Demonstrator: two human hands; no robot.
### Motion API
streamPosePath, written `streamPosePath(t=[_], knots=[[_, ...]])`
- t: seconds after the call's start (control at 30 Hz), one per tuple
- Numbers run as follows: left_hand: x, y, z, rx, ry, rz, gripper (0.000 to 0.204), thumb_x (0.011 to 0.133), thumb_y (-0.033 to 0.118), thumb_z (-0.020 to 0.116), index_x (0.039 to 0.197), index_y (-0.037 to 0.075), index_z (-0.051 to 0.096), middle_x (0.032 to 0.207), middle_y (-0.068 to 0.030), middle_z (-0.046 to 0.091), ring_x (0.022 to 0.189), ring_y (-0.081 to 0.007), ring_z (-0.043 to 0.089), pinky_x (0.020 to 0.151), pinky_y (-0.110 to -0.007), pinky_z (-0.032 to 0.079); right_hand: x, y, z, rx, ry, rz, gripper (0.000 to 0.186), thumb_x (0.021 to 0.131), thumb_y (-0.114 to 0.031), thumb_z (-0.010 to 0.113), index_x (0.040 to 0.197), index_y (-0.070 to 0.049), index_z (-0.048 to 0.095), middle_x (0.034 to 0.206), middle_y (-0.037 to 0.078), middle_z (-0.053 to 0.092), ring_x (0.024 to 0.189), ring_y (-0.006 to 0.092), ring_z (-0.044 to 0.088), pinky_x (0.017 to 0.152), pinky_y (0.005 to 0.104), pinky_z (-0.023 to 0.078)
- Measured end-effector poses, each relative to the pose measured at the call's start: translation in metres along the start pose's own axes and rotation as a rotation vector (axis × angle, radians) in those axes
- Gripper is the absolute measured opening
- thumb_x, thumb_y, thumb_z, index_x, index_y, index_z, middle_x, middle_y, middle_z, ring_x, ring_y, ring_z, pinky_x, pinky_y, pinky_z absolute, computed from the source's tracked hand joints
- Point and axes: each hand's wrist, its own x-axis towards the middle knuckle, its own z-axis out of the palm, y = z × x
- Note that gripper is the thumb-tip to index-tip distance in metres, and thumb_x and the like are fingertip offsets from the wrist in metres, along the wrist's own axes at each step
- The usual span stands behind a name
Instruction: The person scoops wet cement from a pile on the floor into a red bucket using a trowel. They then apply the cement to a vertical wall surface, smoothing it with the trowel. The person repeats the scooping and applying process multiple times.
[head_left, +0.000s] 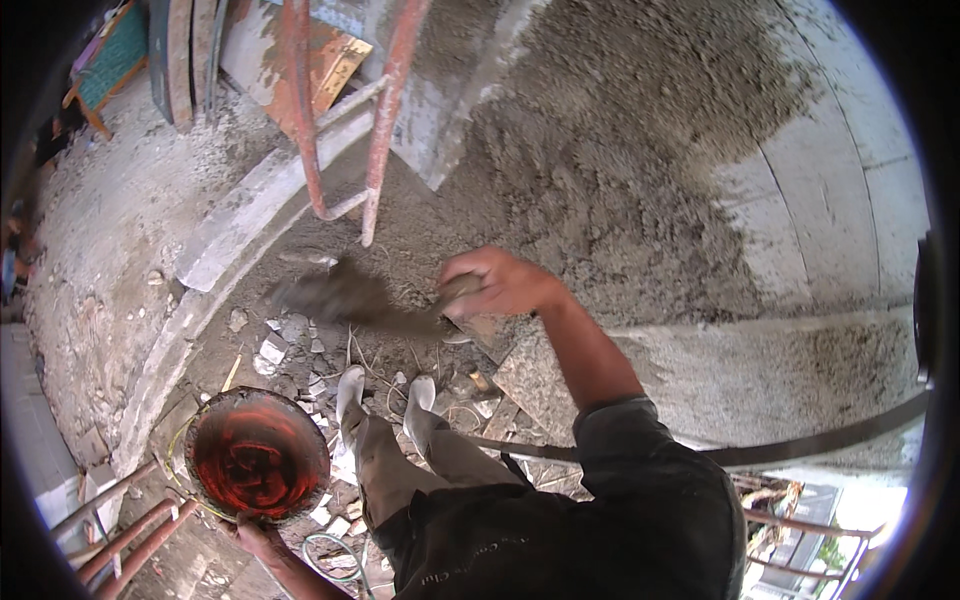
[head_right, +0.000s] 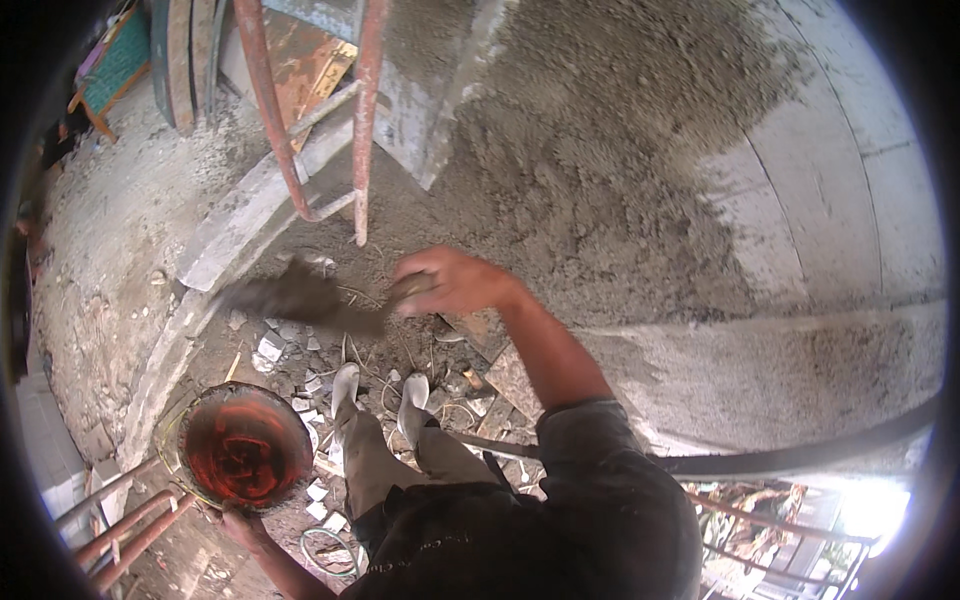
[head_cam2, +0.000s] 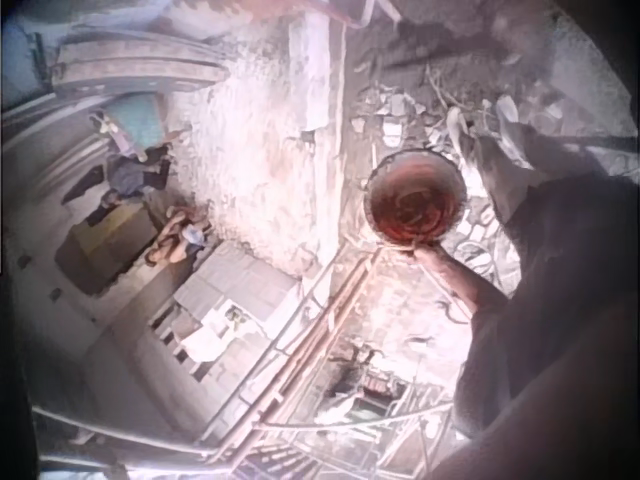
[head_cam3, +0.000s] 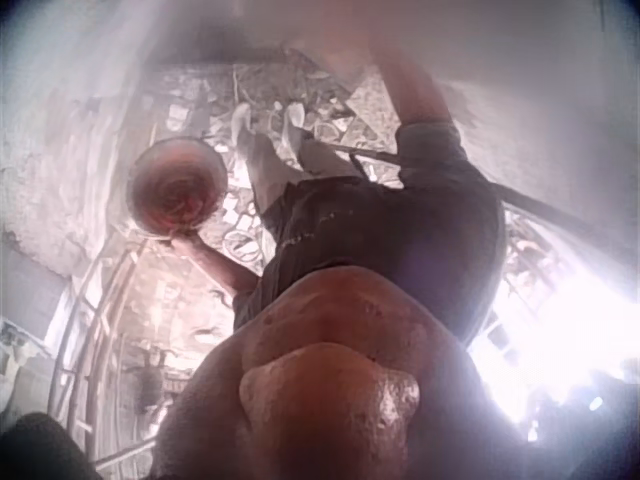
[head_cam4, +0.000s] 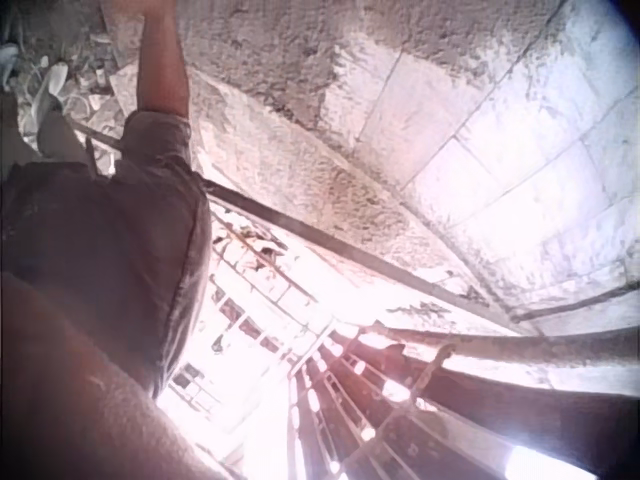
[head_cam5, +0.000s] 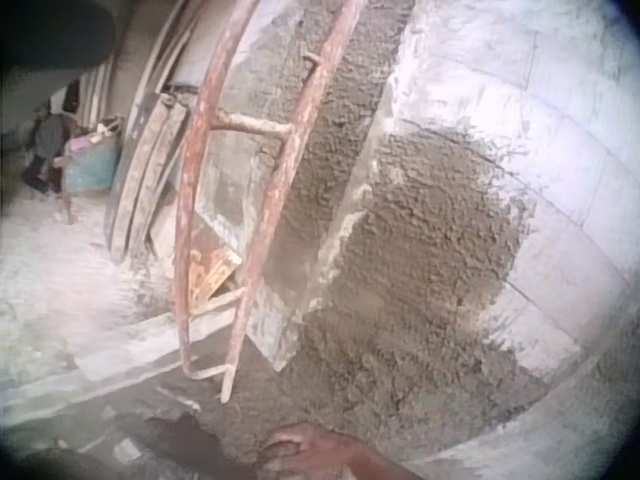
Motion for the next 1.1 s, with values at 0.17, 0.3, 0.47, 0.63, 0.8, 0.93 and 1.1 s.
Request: streamPosePath(t=[0.17,0.3,0.47,0.63,0.8,0.93,1.1], knots=[[0.023,-0.03,-0.01,0.04,-0.083,-0.028,0.073,0.068,-0.006,0.053,0.139,0.007,0.04,0.115,-0.0106,0.055,0.086,-0.0195,0.052,0.071,-0.031,0.048,-0.132,0.121,-0.161,-0.096,0.839,0.706,0.032,0.09,-0.031,0.061,0.111,-0.006,0.063,0.1,0.007,0.062,0.083,0.0186,0.06,0.072,0.0352,0.053],[0.005,-0.023,0.037,0.14,-0.036,-0.227,0.073,0.072,-0.008,0.058,0.14,0.01,0.037,0.123,-0.0106,0.053,0.101,-0.0226,0.053,0.083,-0.033,0.048,-0.183,-0.033,-0.156,-0.402,1.343,0.423,0.033,0.092,-0.031,0.06,0.111,-0.004,0.061,0.087,0.007,0.058,0.072,0.0093,0.051,0.059,0.0262,0.046],[-0.025,0.013,0.133,0.08,-0.29,-0.272,0.083,0.073,-0.012,0.053,0.146,0.016,0.025,0.132,-0.0128,0.045,0.109,-0.0292,0.053,0.089,-0.043,0.051,-0.146,-0.066,-0.019,-0.228,0.965,0.44,0.035,0.09,-0.025,0.06,0.114,-0.001,0.054,0.092,0.008,0.057,0.076,0.0145,0.054,0.065,0.03,0.047],[-0.026,0.012,0.185,-0.04,-0.859,0.012,0.069,0.061,-0.011,0.052,0.128,0.004,0.043,0.119,-0.0078,0.054,0.108,-0.0196,0.054,0.097,-0.031,0.043,-0.078,-0.076,0.122,0.136,-0.063,0.688,0.03,0.088,-0.021,0.058,0.112,-0.007,0.047,0.085,0.01,0.057,0.084,0.0204,0.059,0.071,0.0376,0.049],[-0.048,0.031,0.239,-0.138,-1.154,-0.079,0.07,0.06,-0.013,0.049,0.128,0.004,0.042,0.118,-0.0068,0.054,0.11,-0.0178,0.053,0.097,-0.03,0.043,-0.016,-0.047,0.181,-0.633,0.359,0.697,0.037,0.085,-0.022,0.06,0.114,-0.002,0.045,0.098,0.019,0.058,0.093,0.0297,0.062,0.067,0.041,0.054],[-0.055,0.053,0.276,-0.153,-1.333,-0.139,0.072,0.06,-0.015,0.049,0.129,0.004,0.041,0.12,-0.0066,0.052,0.11,-0.0181,0.052,0.095,-0.03,0.044,-0.005,-0.059,0.219,-1.025,0.28,0.688,0.048,0.084,-0.023,0.059,0.122,-0.001,0.042,0.109,0.019,0.053,0.095,0.031,0.061,0.07,0.0414,0.055],[-0.065,0.087,0.308,-0.088,-1.394,-0.066,0.072,0.06,-0.014,0.049,0.129,0.003,0.04,0.121,-0.0081,0.05,0.109,-0.0187,0.053,0.095,-0.032,0.045,-0.05,-0.101,0.198,-0.901,0.18,0.638,0.051,0.088,-0.019,0.05,0.134,-0.001,0.036,0.108,0.016,0.052,0.105,0.0299,0.057,0.068,0.0366,0.055]])
